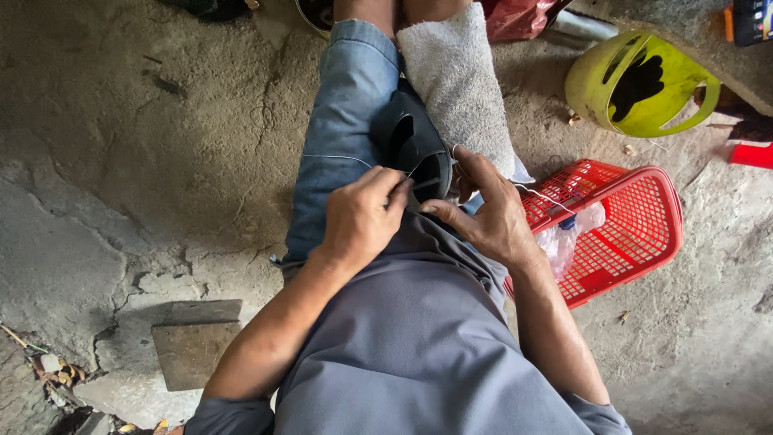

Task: The person sits on the floor and sews a black sandal using a needle and white thread. They repeatedly insert the needle through the sandal strap and pull the thread to secure it. The sandal rests on a white cloth on their lap.

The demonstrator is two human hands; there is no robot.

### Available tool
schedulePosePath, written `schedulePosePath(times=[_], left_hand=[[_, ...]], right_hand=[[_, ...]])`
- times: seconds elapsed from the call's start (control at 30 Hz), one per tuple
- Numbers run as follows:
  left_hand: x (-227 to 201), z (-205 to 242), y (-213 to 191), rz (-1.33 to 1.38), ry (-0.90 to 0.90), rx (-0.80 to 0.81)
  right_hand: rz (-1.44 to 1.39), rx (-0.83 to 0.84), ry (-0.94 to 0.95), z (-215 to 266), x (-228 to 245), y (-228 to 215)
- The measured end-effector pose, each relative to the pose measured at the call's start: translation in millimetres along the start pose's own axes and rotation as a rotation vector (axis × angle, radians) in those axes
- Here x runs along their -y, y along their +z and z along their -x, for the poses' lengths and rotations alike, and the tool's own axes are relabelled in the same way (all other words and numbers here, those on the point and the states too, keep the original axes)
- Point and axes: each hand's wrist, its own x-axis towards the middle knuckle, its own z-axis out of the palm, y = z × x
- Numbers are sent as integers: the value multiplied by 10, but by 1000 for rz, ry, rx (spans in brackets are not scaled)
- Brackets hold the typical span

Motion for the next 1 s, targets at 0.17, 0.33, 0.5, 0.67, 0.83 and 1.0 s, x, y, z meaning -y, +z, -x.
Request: schedulePosePath(times=[0.17, 0.33, 0.5, 0.67, 0.83, 1.0], left_hand=[[15, -69, -337, 856, -236, 268], [376, 97, -934, 1245, -248, 286], [1611, 887, -1807, 1726, -618, 82], [2806, 1619, -2594, 852, -1057, -634], [3016, 1706, -2435, 600, -1254, -621], [3613, 1804, -1820, -303, -639, -400]], right_hand=[[-39, 31, 20, 2, -57, -18], [-53, 63, 77, 18, -101, -75], [108, 210, 212, -59, 110, -165], [121, 205, 148, -80, 101, -194], [-19, 86, 174, 33, -112, -462], [8, -297, 361, 258, -387, -1083]])
